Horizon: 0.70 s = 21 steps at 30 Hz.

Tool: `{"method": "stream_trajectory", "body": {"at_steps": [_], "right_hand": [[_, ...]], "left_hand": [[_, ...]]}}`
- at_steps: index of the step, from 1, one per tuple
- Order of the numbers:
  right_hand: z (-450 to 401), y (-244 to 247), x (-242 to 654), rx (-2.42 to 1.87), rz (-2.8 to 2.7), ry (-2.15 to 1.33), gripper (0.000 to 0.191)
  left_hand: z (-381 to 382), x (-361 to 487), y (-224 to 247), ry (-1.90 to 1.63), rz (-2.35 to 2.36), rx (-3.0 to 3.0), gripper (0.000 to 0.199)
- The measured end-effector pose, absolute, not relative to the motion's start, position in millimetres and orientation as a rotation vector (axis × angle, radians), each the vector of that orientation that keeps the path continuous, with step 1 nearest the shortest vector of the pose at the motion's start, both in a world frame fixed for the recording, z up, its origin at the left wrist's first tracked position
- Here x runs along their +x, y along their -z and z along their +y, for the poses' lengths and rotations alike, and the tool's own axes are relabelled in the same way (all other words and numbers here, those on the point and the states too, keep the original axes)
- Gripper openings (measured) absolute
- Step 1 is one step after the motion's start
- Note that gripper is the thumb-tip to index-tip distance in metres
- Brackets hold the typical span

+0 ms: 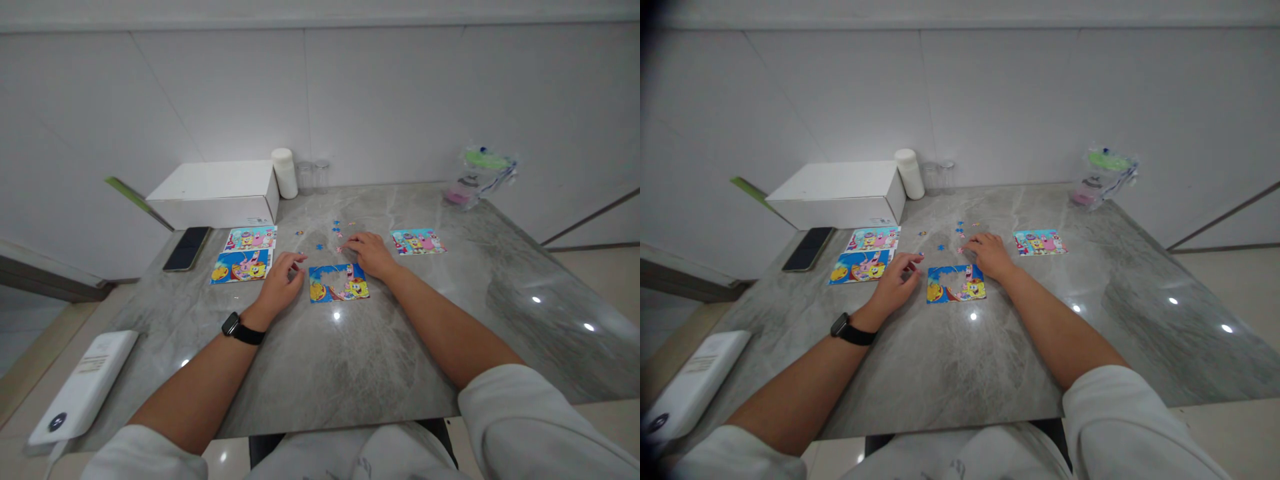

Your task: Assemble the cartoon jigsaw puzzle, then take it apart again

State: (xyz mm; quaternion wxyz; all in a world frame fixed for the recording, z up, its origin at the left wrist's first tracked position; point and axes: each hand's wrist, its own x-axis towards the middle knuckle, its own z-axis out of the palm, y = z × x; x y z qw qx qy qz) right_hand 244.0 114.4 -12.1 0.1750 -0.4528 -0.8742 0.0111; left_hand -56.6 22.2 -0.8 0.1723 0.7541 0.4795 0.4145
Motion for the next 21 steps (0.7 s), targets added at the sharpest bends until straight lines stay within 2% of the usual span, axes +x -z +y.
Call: {"method": "stream_trajectory", "body": {"at_steps": [5,17,21], "right_hand": [[115.9,15.6,244.2,-1.253,-2.5,-0.05,0.056],[117.0,13.6,245.1,-1.243,-2.425,-0.055,0.051],[115.9,13.7,244.5,-1.274,-2.334,-0.064,0.043]], "left_hand": [[21.2,-56.2,-1.4,-1.163,1.389,2.131,0.037],[22.7,-56.9,0.8,-1.192,1.382,2.15,0.036],[22.7,-57.1,0.7,-1.178,1.391,2.135,0.036]]}}
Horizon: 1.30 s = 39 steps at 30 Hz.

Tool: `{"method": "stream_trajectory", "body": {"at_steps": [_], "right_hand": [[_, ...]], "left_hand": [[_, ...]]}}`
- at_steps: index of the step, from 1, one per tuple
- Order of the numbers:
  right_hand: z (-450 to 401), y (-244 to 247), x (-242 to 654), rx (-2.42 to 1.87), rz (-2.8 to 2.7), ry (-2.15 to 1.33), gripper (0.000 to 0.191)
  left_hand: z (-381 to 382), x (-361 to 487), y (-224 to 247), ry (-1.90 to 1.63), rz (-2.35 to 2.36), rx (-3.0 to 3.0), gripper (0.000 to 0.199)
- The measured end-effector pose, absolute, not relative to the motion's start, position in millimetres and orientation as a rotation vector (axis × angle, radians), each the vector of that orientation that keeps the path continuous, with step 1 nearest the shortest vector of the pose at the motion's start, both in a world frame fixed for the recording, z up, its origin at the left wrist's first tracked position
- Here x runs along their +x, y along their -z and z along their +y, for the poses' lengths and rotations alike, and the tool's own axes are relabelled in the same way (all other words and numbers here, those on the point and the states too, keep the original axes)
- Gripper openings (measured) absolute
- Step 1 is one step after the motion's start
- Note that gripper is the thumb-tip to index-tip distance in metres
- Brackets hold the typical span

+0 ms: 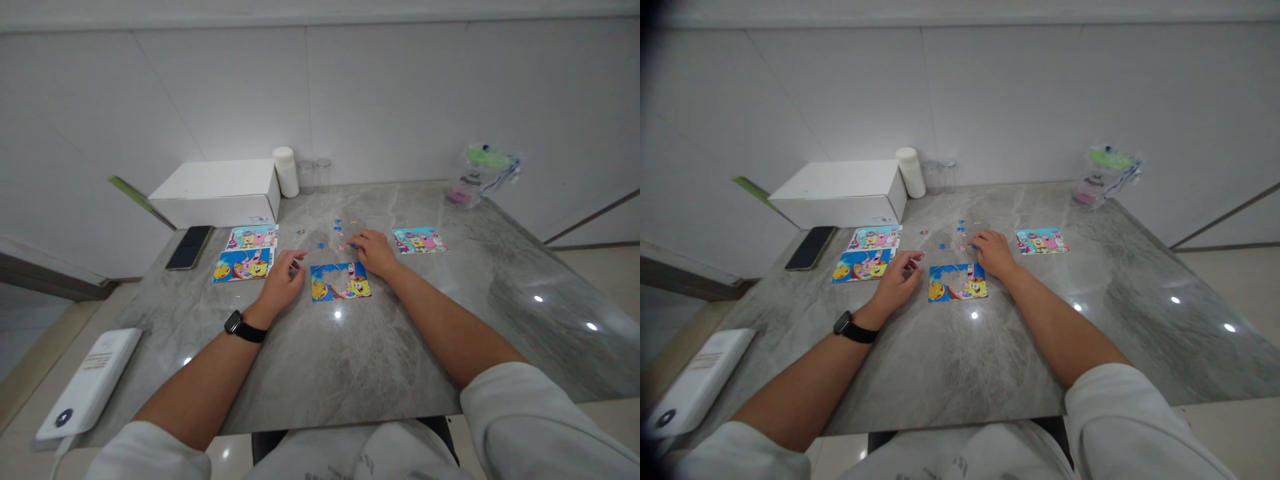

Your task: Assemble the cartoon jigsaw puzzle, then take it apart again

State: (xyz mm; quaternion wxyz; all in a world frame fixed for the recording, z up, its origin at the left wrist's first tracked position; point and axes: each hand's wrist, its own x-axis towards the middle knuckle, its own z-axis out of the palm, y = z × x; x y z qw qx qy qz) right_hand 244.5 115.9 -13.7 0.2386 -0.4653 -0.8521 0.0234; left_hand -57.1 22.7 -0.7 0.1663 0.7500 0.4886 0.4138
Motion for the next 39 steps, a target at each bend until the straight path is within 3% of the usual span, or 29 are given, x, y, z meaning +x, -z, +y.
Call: {"method": "stream_trajectory", "body": {"at_steps": [11,31,39], "right_hand": [[113.4,3.9,243.0,-1.396,-2.039,-0.109,0.045],[123.1,7.4,251.5,-1.351,-1.869,-0.152,0.037],[145.1,-12.6,268.8,-1.366,-1.461,-0.315,0.036]], "left_hand": [[29.1,-62.6,8.6,-1.361,1.66,1.967,0.062],[31.8,-63.4,13.8,-1.309,1.623,1.969,0.062],[33.6,-64.2,15.6,-1.29,1.626,1.978,0.06]]}}
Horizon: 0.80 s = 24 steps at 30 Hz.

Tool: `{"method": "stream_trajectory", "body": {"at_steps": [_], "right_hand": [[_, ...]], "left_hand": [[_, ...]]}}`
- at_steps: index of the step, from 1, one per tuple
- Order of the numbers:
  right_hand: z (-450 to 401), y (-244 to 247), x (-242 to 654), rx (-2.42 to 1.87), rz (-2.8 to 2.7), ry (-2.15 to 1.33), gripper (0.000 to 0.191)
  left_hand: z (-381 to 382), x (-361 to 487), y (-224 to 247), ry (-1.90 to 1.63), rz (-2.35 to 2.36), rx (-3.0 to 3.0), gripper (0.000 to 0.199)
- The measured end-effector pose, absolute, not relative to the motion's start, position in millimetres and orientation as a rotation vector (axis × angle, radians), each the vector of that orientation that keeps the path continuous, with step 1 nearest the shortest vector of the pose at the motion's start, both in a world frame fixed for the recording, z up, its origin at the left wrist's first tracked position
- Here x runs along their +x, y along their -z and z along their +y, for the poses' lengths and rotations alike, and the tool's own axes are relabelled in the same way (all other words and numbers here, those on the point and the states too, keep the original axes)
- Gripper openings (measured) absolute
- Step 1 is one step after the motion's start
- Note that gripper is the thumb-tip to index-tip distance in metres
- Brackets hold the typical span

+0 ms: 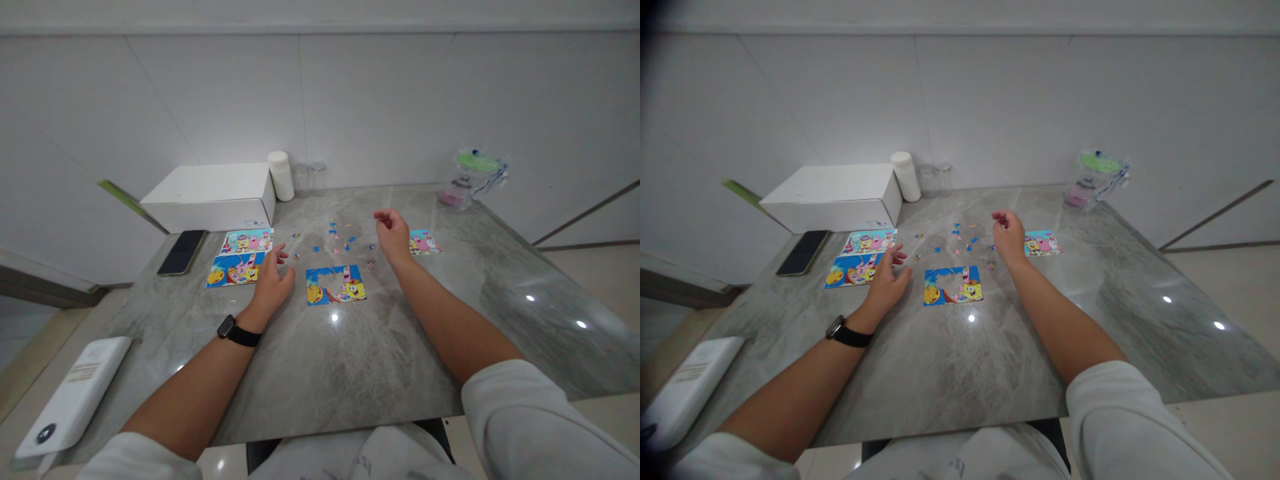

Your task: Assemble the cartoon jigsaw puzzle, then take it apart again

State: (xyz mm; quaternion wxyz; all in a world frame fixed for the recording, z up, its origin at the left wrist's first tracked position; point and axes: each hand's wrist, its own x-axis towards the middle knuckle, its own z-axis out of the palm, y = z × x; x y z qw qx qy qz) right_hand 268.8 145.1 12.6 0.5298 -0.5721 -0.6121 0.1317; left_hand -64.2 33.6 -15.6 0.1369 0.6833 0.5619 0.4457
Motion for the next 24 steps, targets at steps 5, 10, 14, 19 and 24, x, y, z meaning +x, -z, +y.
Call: {"method": "stream_trajectory", "body": {"at_steps": [5,10,14,19,24], "right_hand": [[148.0,-21.0,278.3,-1.333,-1.458,-0.24,0.033],[160.4,-22.6,306.5,-1.381,-1.374,-0.127,0.034],[167.3,-22.5,322.9,-1.401,-1.348,-0.116,0.037],[161.4,-24.4,320.4,-1.507,-1.609,-0.105,0.036],[154.8,-20.9,312.1,-1.622,-1.869,-0.084,0.029]], "left_hand": [[34.0,-64.3,16.0,-1.277,1.628,1.987,0.058],[33.9,-64.2,16.8,-1.278,1.606,1.986,0.055],[34.8,-64.6,17.9,-1.274,1.591,1.989,0.055],[33.9,-64.2,16.8,-1.264,1.593,1.999,0.055],[33.8,-63.8,16.7,-1.255,1.584,1.996,0.056]]}}
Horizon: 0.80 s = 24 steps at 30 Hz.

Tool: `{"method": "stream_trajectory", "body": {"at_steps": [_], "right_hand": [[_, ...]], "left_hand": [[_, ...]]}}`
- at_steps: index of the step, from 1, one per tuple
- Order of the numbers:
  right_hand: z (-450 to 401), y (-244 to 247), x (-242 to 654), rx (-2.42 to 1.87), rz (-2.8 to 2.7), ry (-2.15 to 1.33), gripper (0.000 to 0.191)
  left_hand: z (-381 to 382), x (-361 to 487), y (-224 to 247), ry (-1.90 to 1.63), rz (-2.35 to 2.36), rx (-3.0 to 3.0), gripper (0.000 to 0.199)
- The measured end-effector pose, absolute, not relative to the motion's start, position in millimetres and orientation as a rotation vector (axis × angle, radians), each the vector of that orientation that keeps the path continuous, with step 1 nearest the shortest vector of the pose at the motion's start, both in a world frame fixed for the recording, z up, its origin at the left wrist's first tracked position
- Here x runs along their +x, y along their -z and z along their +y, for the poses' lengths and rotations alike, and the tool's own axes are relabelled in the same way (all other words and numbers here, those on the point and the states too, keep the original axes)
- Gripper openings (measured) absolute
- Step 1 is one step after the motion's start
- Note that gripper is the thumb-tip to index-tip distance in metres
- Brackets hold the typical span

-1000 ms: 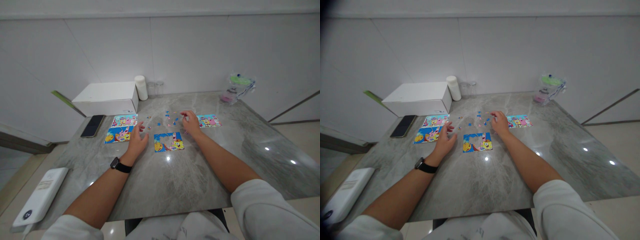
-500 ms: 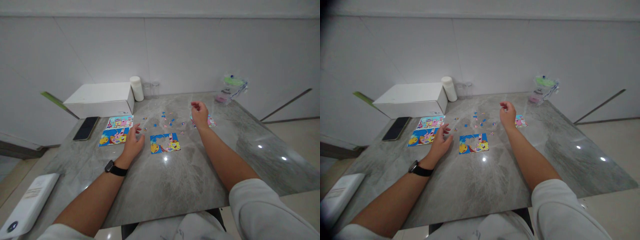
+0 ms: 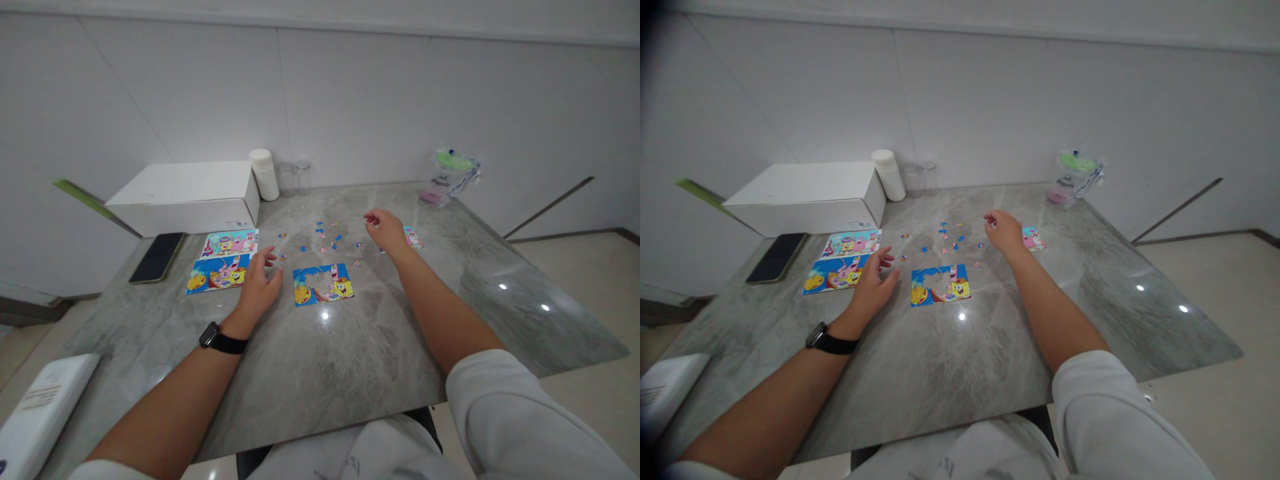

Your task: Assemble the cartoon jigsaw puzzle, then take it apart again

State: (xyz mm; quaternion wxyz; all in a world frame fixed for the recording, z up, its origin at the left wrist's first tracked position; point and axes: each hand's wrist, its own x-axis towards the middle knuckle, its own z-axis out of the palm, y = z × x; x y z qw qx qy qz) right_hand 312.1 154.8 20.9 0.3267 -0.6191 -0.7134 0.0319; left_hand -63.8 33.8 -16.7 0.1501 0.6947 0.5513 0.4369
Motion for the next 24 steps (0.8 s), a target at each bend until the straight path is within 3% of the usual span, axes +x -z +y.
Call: {"method": "stream_trajectory", "body": {"at_steps": [15,24], "right_hand": [[138.5,-26.8,301.8,-2.04,-2.258,-0.07,0.034],[139.6,-26.7,303.5,-2.044,-2.386,-0.163,0.03]], "left_hand": [[34.2,-63.2,18.8,-1.236,1.568,1.994,0.055],[34.2,-62.5,19.1,-1.227,1.556,1.985,0.053]]}}
